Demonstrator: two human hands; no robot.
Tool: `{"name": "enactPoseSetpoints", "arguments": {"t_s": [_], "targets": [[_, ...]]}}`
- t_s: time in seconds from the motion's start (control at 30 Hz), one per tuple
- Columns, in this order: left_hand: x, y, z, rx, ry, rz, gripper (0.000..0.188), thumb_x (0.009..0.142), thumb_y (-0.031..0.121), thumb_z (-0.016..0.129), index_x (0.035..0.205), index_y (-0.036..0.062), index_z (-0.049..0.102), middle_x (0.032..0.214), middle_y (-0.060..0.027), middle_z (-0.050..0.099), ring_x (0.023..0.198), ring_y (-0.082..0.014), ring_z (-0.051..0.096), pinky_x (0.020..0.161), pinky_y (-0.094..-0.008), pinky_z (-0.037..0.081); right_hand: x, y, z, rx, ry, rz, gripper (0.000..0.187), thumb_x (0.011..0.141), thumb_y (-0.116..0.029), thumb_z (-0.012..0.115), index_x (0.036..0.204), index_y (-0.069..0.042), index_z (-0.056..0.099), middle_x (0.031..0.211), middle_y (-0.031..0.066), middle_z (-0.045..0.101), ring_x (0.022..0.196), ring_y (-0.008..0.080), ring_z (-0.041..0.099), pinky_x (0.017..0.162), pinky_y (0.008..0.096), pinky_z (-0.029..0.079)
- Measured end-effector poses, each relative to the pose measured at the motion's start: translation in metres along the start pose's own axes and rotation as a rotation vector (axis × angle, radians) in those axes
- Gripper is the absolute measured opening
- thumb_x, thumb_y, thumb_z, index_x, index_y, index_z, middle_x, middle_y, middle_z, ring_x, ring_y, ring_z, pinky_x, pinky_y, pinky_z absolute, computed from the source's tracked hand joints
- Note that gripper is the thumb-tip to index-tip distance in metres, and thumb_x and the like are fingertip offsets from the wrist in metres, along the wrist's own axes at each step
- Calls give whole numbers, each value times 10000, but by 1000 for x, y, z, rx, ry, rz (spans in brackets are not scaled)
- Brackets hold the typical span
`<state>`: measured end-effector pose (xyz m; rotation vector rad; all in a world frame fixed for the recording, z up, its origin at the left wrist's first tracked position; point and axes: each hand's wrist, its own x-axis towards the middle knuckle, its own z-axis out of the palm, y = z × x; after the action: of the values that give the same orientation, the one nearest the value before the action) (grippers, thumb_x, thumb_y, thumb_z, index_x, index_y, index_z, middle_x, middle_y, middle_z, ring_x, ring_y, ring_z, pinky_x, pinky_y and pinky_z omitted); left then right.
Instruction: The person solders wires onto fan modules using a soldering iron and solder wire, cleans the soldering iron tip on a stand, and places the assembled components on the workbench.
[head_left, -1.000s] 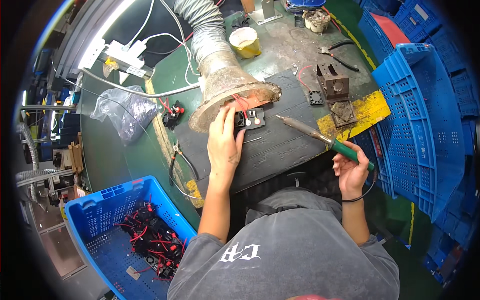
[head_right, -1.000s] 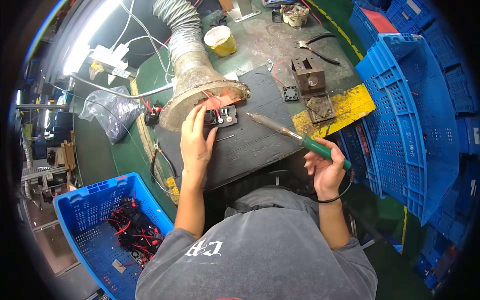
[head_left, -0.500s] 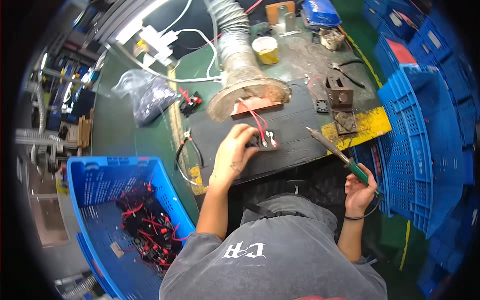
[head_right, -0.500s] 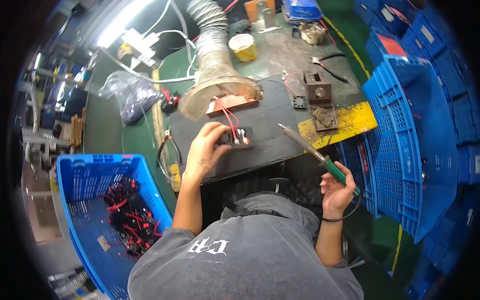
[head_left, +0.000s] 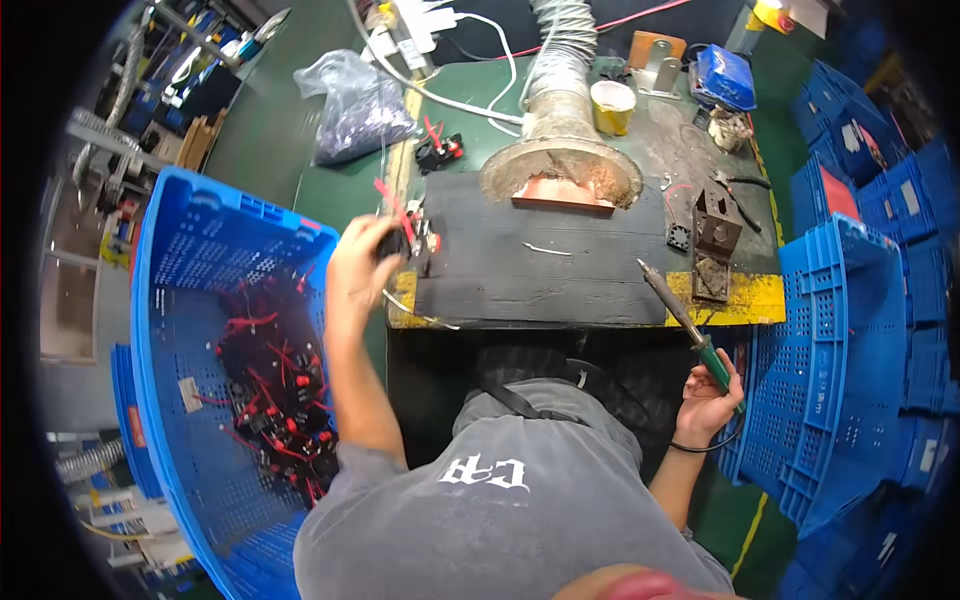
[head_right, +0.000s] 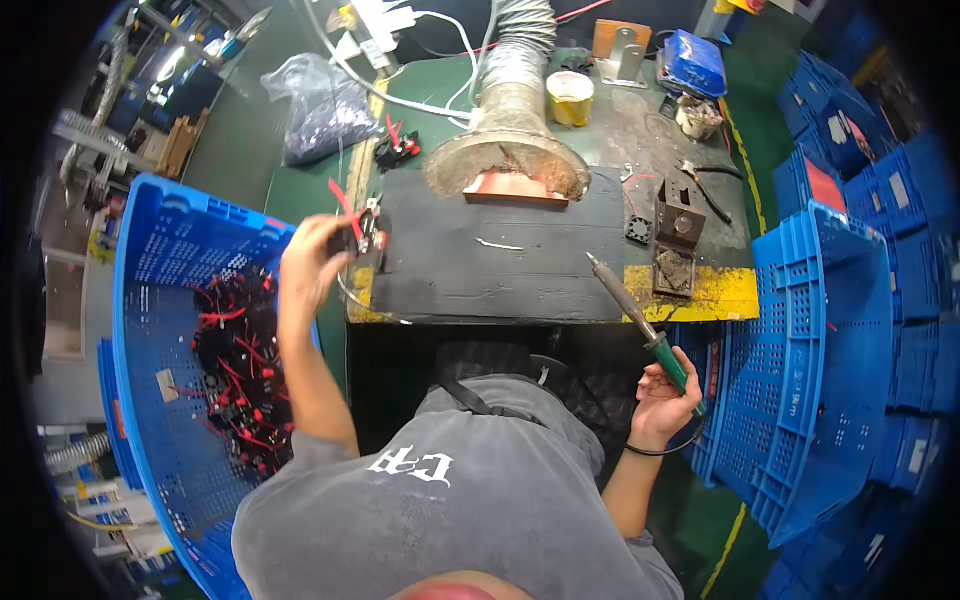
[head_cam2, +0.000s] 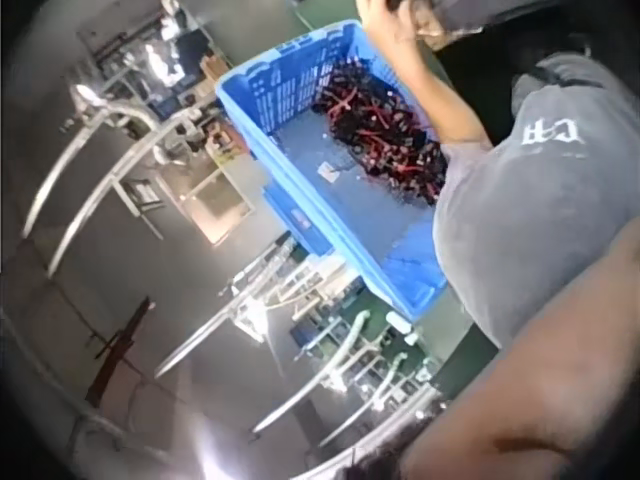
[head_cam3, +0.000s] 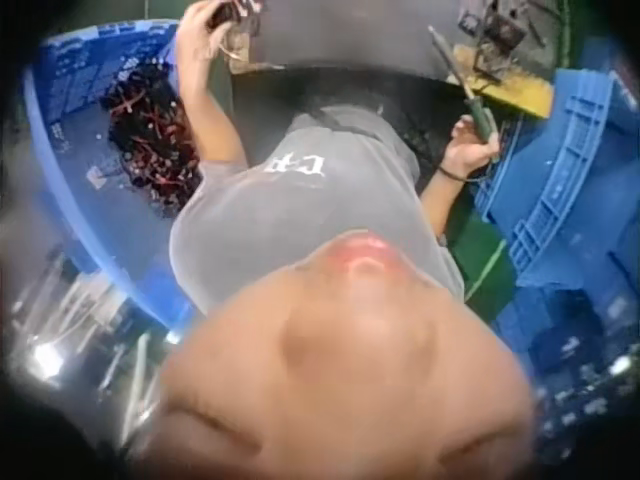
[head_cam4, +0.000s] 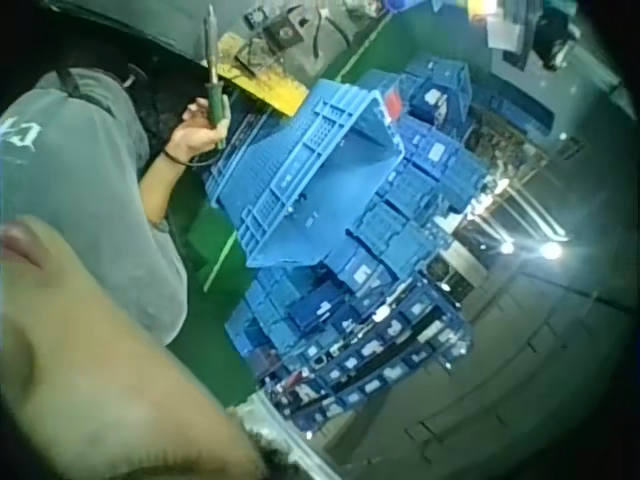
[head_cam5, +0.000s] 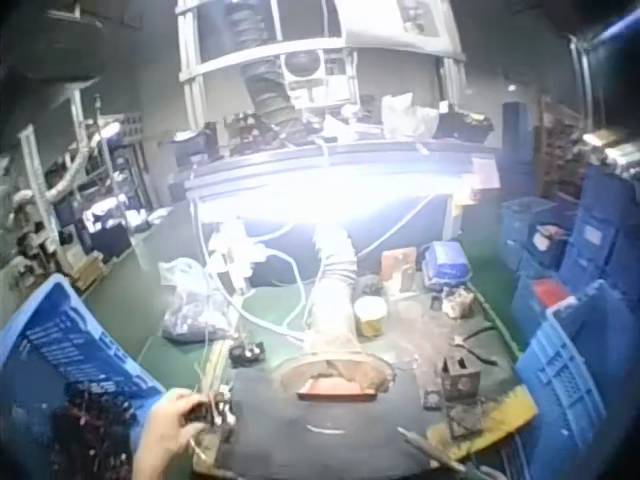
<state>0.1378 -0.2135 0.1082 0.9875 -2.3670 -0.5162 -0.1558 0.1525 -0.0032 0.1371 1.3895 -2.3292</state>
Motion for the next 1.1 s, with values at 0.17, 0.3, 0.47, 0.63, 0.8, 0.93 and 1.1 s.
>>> {"name": "enactPoseSetpoints", "arguments": {"t_s": [0.17,0.3,0.47,0.63,0.8,0.93,1.1], "targets": [[67,-52,69,35,182,50,432,696,62,766,1113,67,651,1068,-140,629,926,-312,634,810,-347,506,-3,-2,5,12,-23,-18,488,973,-390,376,1186,-20,611,741,98,676,542,150,571,436,237,428],[98,-90,120,128,212,74,457,702,98,783,1140,93,651,1040,-140,625,949,-315,615,850,-363,494,-8,-5,4,6,-4,-26,501,970,-399,370,1186,-15,609,744,105,677,536,152,576,422,241,424],[99,-96,133,150,178,-130,520,680,185,819,1162,88,649,1073,-157,574,1020,-333,564,915,-406,467,-14,-10,3,40,-16,-29,500,967,-394,387,1190,-6,610,758,112,682,586,158,607,468,236,455],[88,-93,123,261,343,-34,540,728,166,786,1228,95,595,1182,-189,535,1119,-362,551,948,-432,473,0,-15,-15,35,-119,-29,491,973,-372,390,1209,0,606,814,121,694,663,157,642,483,218,463],[22,-45,45,134,307,-109,301,813,170,685,1101,86,668,1021,-137,638,910,-313,633,816,-393,509,17,-19,-11,2,-91,-20,491,968,-365,399,1240,1,580,825,131,688,632,154,620,445,208,429],[-37,-44,-13,261,452,-309,176,830,195,646,942,78,715,941,-142,679,887,-329,631,796,-411,505,25,-17,-8,4,-163,-11,480,959,-357,427,1231,8,581,835,129,683,636,158,613,470,213,441],[-64,-95,-32,1166,410,-664,345,756,366,755,1001,140,665,1027,-99,588,995,-295,543,857,-456,425,28,-17,8,29,-252,25,477,956,-352,437,1225,15,580,867,131,683,683,164,623,516,224,460]]}}
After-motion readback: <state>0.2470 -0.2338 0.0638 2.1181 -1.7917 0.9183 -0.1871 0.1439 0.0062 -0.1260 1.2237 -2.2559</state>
